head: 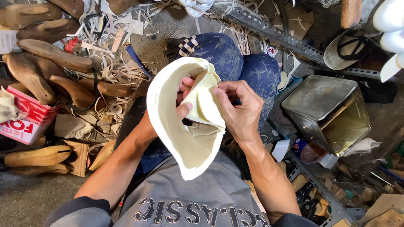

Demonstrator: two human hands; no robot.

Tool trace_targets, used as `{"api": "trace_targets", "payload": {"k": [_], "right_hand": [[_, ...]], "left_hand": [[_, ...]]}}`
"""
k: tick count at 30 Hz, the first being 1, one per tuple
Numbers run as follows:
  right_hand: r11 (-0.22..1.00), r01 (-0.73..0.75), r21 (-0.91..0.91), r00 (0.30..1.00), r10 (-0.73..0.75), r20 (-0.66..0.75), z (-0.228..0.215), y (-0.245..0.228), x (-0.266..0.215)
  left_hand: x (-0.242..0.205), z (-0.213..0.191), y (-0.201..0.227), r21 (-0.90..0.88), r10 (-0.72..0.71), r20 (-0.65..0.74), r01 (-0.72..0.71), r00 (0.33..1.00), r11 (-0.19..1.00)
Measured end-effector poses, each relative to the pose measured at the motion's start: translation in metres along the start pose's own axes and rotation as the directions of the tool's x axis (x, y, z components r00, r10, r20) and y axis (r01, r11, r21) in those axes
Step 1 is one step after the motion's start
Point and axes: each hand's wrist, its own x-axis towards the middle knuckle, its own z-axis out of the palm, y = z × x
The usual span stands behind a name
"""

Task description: The person places a white shoe sole on their lap and uses a hammer to tap a wooden block inside it. They then use pliers to trim and shape the edges of the sole, repeatedly adjusting the shoe's position to work on different sections.

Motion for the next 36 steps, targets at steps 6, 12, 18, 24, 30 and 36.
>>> {"api": "trace_targets", "payload": {"k": [6,12,18,24,30,36], "right_hand": [[0.994,0.042,-0.098,0.999,-0.040,0.028,0.000,-0.001,0.003],[0.957,-0.244,0.158,0.967,0.228,0.114,-0.011,-0.002,0.000],[0.927,-0.324,0.189,0.946,0.310,0.100,-0.010,-0.007,-0.006],[0.836,-0.404,0.373,0.888,0.261,0.378,-0.028,-0.008,-0.026],[0.756,-0.493,0.430,0.816,0.230,0.531,-0.047,-0.003,-0.059],[0.922,-0.334,0.194,0.915,0.268,0.300,-0.039,-0.002,-0.073]], "left_hand": [[-0.001,-0.002,-0.001,0.062,0.036,-0.045,-0.033,0.998,0.998],[-0.003,-0.005,0.012,0.008,-0.012,0.045,0.012,0.999,1.000],[-0.020,0.016,-0.015,-0.150,0.049,0.061,-0.040,0.997,0.988],[-0.045,0.025,-0.022,-0.222,0.069,0.033,-0.060,0.997,0.973],[-0.055,0.032,0.019,0.245,0.230,-0.040,-0.214,0.972,0.946],[-0.054,0.046,0.007,0.127,0.482,0.035,-0.482,0.876,0.867]]}}
